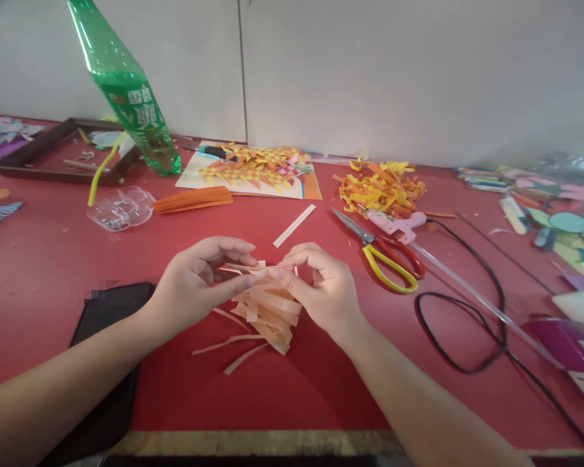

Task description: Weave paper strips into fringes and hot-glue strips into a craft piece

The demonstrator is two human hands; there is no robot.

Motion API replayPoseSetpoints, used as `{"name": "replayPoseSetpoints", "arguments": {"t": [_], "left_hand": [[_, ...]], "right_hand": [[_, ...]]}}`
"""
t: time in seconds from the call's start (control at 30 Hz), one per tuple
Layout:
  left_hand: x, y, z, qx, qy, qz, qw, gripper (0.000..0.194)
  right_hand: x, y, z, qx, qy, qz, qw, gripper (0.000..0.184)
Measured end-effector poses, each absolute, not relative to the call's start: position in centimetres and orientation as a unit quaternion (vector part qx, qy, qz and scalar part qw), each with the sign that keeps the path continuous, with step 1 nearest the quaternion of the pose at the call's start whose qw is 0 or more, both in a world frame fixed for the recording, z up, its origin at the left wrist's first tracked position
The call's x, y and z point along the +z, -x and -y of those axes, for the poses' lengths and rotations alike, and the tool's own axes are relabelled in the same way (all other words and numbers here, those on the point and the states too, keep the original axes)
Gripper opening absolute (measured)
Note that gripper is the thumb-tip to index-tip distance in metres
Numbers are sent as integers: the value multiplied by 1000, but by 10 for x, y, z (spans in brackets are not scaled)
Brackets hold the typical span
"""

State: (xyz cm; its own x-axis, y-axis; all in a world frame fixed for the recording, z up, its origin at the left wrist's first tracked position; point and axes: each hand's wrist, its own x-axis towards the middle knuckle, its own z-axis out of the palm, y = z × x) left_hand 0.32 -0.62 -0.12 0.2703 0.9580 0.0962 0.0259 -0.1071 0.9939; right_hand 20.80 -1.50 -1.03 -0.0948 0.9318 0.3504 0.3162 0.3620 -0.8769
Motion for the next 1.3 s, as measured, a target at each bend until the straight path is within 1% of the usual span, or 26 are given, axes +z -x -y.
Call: {"name": "replayPoseSetpoints", "arguments": {"t": [0.1, 0.2, 0.3, 0.37, 0.53, 0.67, 0.8, 0.9, 1.03, 1.3], "left_hand": [[-3, -3, 6, 443, -591, -415, 531, 35], [-1, -2, 6, 442, -587, -426, 527, 29], [2, -1, 5, 439, -584, -433, 528, 28], [3, -1, 4, 431, -586, -430, 535, 29], [-1, -2, 5, 437, -587, -403, 549, 39], [-2, -2, 6, 448, -581, -409, 542, 33], [3, -1, 5, 442, -576, -424, 541, 31], [5, -1, 5, 432, -571, -444, 539, 33], [5, 1, 5, 428, -560, -448, 549, 35], [2, -1, 4, 479, -517, -406, 583, 43]], "right_hand": [[-9, -206, 17, 331, 472, 653, 491, 14], [-8, -207, 18, 348, 472, 654, 478, 8], [-7, -209, 17, 353, 468, 665, 463, 6], [-8, -210, 16, 346, 461, 671, 467, 5], [-9, -208, 16, 332, 468, 654, 492, 10], [-7, -205, 17, 342, 463, 648, 499, 11], [-4, -206, 18, 357, 460, 659, 475, 5], [-2, -208, 18, 359, 454, 666, 470, 8], [-4, -209, 16, 357, 448, 662, 483, 7], [-8, -211, 15, 361, 455, 646, 495, 6]]}}
